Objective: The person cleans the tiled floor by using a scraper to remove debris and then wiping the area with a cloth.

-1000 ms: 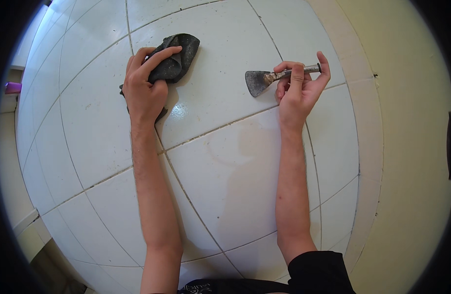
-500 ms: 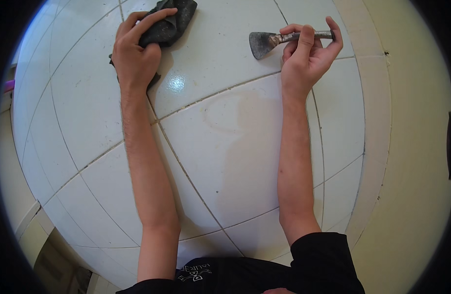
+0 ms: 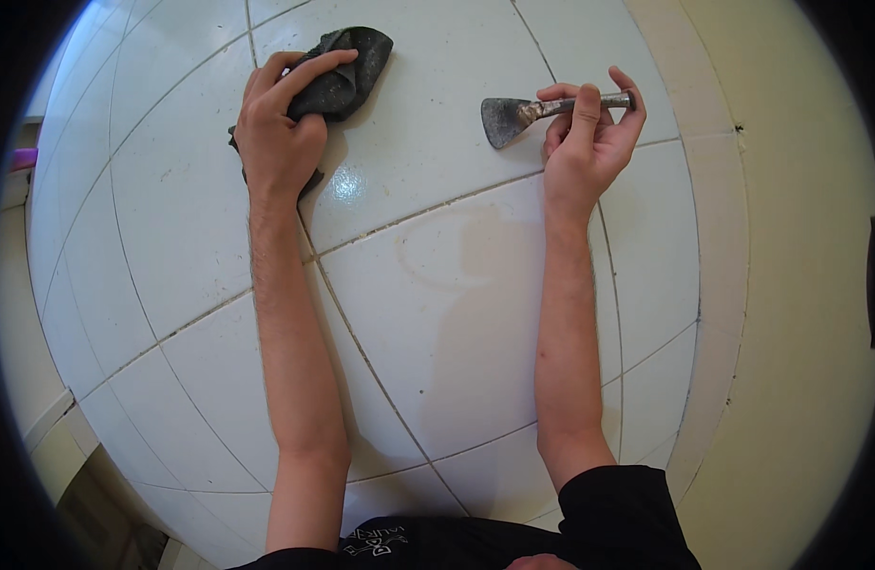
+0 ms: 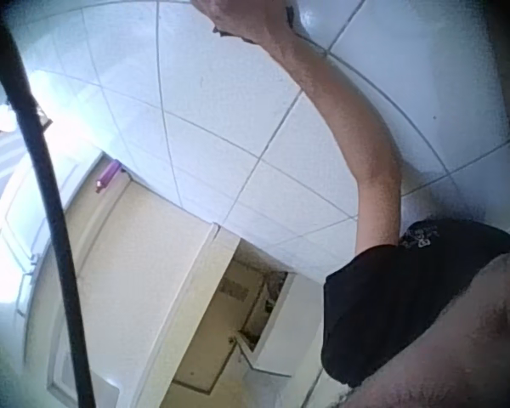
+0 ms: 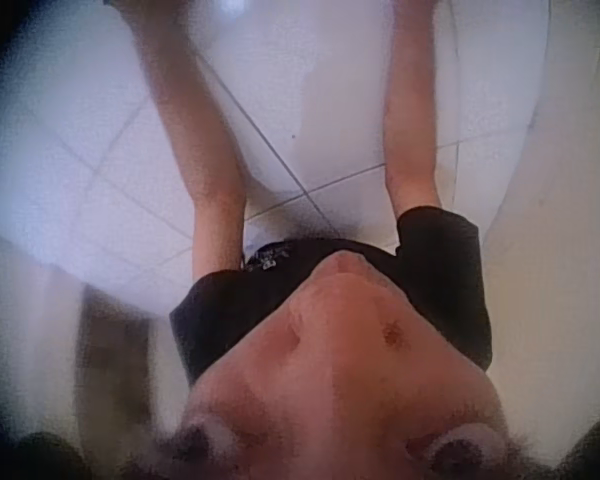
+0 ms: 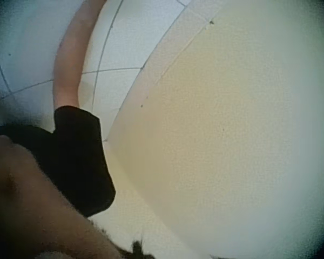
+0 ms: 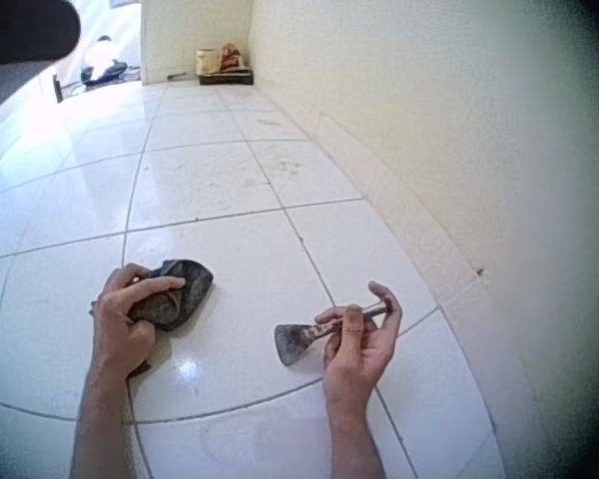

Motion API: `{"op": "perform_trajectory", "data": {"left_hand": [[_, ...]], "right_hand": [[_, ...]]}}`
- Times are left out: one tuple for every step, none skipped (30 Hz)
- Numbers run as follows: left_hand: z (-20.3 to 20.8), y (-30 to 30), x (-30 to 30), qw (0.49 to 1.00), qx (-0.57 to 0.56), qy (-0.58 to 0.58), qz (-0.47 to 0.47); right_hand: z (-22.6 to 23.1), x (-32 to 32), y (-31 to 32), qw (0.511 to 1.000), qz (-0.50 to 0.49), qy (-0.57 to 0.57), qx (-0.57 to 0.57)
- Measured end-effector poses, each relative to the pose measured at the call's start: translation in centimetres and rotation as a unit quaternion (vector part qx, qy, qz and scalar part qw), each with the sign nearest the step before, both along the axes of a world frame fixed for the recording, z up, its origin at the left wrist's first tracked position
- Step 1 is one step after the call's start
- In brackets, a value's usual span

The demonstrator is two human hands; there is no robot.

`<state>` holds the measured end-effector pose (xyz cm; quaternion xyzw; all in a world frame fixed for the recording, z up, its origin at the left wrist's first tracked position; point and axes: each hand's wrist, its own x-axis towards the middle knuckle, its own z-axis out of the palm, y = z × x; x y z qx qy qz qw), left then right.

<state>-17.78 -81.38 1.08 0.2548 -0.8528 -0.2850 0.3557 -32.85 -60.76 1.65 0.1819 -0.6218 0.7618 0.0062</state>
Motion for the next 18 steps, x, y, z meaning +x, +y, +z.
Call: {"op": "perform_trajectory", "data": {"left_hand": [[0.09, 0.06, 0.01, 1.000, -0.003, 0.002, 0.002], [0.21, 0.08, 0.00, 1.000, 0.001, -0.003, 0.002], [0.34, 0.06, -0.04, 1.000, 0.005, -0.007, 0.001], [0.30, 0.10, -0.10, 1.000, 0.010, -0.007, -0.002], [0.22, 0.14, -0.17, 1.000, 0.009, -0.007, -0.002], [0.13, 0.17, -0.24, 1.000, 0.007, -0.006, -0.002], [0.06, 0.17, -0.24, 1.000, 0.006, -0.004, -0.002], [0.10, 0.16, -0.22, 1.000, 0.006, -0.005, -0.002], [0.18, 0.15, -0.20, 1.000, 0.010, -0.008, 0.001], [0.25, 0.16, -0.18, 1.000, 0.015, -0.010, 0.005], [0.26, 0.19, -0.16, 1.000, 0.015, -0.010, 0.006], [0.23, 0.23, -0.13, 1.000, 0.009, -0.010, 0.005], [0.26, 0.25, -0.15, 1.000, 0.003, -0.009, 0.004], [0.31, 0.28, -0.20, 1.000, 0.002, -0.008, 0.004], [0.36, 0.31, -0.25, 1.000, 0.007, -0.010, 0.005], [0.37, 0.27, -0.16, 1.000, 0.012, -0.013, 0.006], [0.37, 0.17, -0.08, 1.000, 0.010, -0.014, 0.007], [0.38, 0.05, -0.02, 1.000, 0.004, -0.014, 0.006]], "right_hand": [[0.08, 0.08, 0.00, 1.000, 0.002, 0.002, -0.003], [0.18, 0.10, 0.02, 1.000, 0.000, 0.002, 0.000], [0.30, 0.07, -0.01, 1.000, -0.001, 0.002, 0.003], [0.26, 0.08, 0.07, 1.000, -0.001, 0.001, 0.002], [0.24, 0.07, 0.16, 1.000, -0.012, 0.012, 0.006], [0.24, 0.02, 0.21, 0.999, -0.024, 0.024, 0.010], [0.20, 0.00, 0.21, 0.999, -0.024, 0.023, 0.009], [0.18, -0.02, 0.22, 1.000, -0.015, 0.021, 0.007], [0.15, -0.02, 0.20, 1.000, -0.007, 0.020, 0.005], [0.15, -0.03, 0.14, 1.000, -0.006, 0.020, 0.004], [0.15, -0.03, 0.10, 1.000, 0.013, 0.013, 0.001], [0.16, -0.03, 0.06, 0.999, 0.031, 0.007, -0.003], [0.22, -0.02, 0.07, 0.999, 0.032, 0.008, -0.004], [0.29, 0.02, 0.12, 1.000, 0.011, 0.010, -0.003], [0.36, 0.02, 0.16, 1.000, -0.010, 0.012, -0.002], [0.35, -0.05, 0.27, 1.000, -0.009, 0.011, -0.004], [0.36, -0.23, 0.48, 1.000, 0.022, -0.002, 0.005], [0.33, -0.29, 0.52, 0.998, 0.053, -0.014, 0.014]]}}
